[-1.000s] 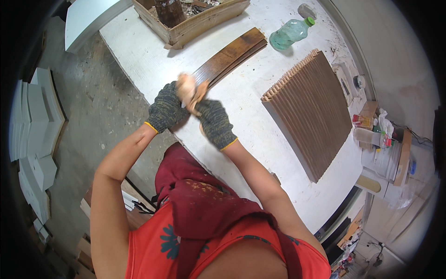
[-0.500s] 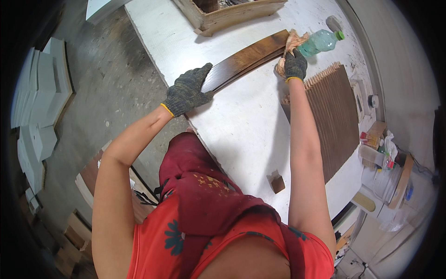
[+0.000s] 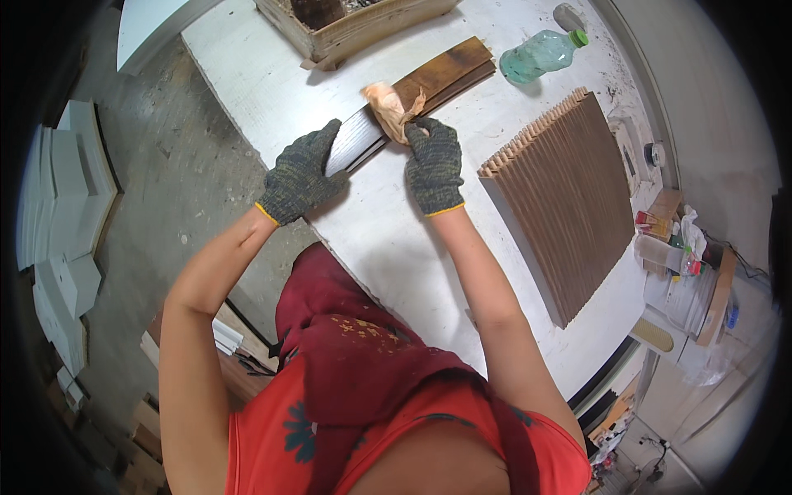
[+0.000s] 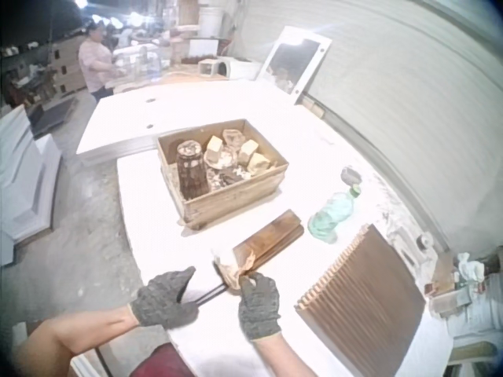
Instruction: The person sands the surfaces and edges of wooden furniture slats using a handheld sanding block and then wipes them with a cloth.
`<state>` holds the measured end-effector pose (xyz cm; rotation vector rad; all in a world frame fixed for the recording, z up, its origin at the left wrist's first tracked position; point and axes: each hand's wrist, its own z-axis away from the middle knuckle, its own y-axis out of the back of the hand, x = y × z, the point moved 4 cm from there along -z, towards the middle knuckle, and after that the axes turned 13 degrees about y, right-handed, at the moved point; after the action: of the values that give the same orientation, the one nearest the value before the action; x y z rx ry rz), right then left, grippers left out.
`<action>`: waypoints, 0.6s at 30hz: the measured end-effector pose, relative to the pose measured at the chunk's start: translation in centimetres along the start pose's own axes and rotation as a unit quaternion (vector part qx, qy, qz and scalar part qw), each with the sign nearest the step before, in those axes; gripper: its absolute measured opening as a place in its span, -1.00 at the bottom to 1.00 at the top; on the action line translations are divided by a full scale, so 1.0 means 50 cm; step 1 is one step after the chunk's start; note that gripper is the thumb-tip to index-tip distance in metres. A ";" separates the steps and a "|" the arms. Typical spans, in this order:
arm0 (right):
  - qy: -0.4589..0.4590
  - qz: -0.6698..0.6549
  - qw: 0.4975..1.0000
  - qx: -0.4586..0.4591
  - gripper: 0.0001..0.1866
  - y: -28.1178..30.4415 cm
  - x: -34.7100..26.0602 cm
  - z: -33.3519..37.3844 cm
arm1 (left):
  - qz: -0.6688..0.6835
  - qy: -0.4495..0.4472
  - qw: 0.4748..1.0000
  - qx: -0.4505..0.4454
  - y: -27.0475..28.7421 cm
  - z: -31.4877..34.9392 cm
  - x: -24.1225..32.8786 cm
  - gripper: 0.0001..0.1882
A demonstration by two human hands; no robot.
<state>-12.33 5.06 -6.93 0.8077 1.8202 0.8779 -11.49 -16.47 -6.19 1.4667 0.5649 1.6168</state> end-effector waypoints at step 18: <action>-0.088 0.318 0.942 -0.057 -0.74 0.059 0.266 -0.152 | 0.016 -0.045 0.999 0.027 -0.002 0.004 -0.001 -0.17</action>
<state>-23.58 15.79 -8.10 1.3867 1.3432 1.2540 -11.25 -16.52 -6.27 1.5871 0.5402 1.5628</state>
